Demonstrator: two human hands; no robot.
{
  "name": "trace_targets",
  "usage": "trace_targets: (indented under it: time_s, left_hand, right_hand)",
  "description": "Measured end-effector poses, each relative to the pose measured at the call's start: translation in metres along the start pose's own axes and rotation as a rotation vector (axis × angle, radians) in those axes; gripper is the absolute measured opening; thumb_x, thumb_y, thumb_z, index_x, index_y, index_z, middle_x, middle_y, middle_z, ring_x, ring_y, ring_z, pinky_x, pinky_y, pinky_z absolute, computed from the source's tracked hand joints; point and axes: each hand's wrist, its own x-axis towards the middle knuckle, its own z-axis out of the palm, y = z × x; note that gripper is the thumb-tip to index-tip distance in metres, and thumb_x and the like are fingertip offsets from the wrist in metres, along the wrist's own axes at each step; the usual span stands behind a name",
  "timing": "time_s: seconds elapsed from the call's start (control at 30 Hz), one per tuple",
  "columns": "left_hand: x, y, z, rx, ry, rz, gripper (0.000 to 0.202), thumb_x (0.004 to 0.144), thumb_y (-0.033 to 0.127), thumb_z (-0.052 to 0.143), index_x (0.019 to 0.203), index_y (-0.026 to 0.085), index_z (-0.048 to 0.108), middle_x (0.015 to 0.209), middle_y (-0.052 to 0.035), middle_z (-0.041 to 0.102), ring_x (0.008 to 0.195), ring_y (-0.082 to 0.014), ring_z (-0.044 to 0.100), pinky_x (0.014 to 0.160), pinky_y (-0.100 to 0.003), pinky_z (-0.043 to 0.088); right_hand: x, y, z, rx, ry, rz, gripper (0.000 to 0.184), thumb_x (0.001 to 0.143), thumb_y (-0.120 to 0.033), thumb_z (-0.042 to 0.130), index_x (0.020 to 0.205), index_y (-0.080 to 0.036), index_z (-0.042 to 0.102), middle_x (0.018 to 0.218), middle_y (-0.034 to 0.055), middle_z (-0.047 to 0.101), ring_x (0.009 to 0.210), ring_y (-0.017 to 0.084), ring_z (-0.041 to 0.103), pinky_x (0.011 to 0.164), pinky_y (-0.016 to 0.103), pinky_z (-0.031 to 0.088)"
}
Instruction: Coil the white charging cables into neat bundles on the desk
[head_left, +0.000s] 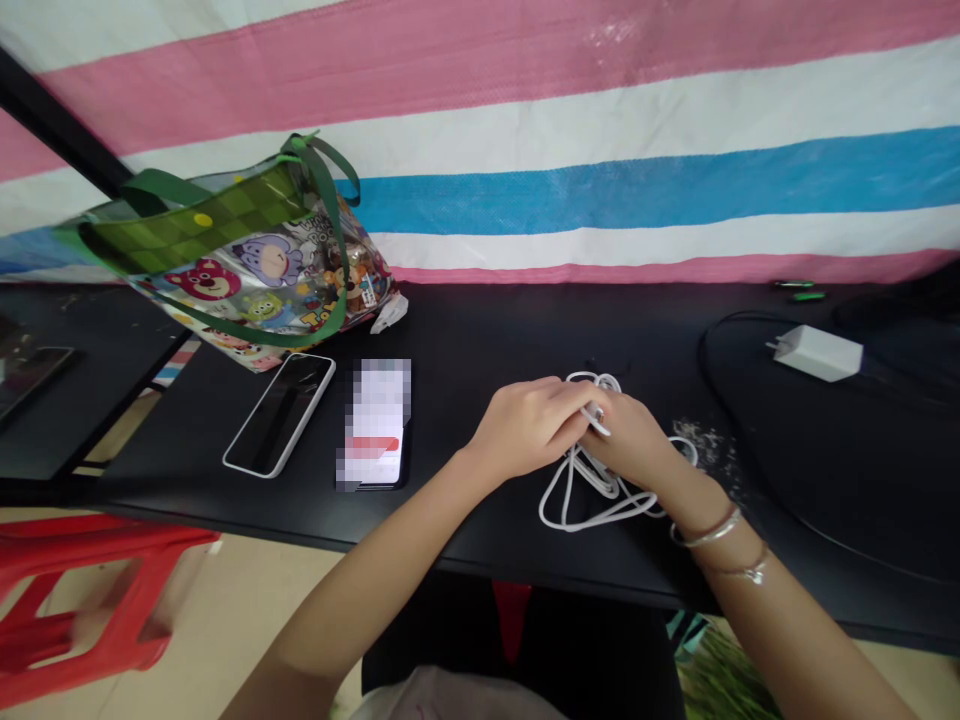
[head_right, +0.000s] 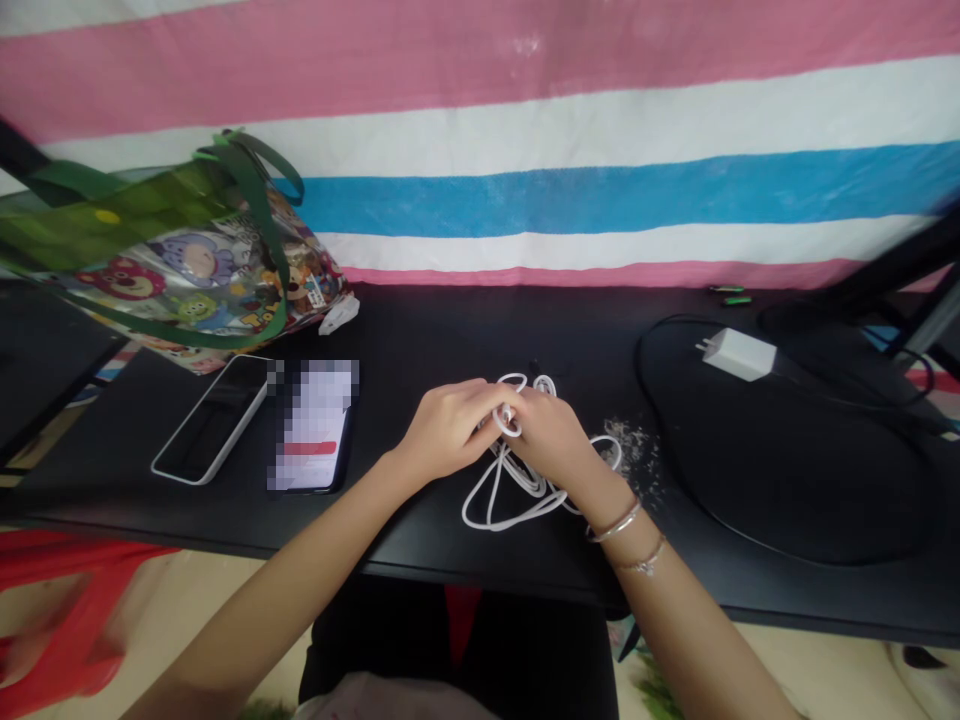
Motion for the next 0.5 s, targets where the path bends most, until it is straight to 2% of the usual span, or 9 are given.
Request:
trace_targets:
  time_s: [0.27, 0.5]
  left_hand:
    - [0.0006, 0.0007, 0.0006, 0.005, -0.024, -0.009, 0.023, 0.092, 0.018, 0.04, 0.087, 0.021, 0.062, 0.077, 0.002, 0.071, 0.072, -0.0117, 0.064, 0.065, -0.02, 0.045]
    - [-0.0007, 0.0002, 0.0005, 0.026, 0.0, 0.011, 0.023, 0.092, 0.018, 0.039, 0.088, 0.02, 0.062, 0.075, 0.0015, 0.069, 0.07, -0.0117, 0.064, 0.063, -0.02, 0.045]
  right_hand:
    - [0.0009, -0.0007, -0.0007, -0.001, -0.022, 0.012, 0.021, 0.071, -0.008, 0.041, 0.076, -0.016, 0.059, 0.066, 0.0076, 0.063, 0.055, 0.017, 0.053, 0.047, 0.024, 0.031]
    - [0.0001, -0.002, -0.0013, -0.01, -0.014, 0.005, 0.022, 0.07, -0.007, 0.04, 0.076, -0.016, 0.059, 0.065, 0.0072, 0.064, 0.054, 0.017, 0.053, 0.047, 0.023, 0.031]
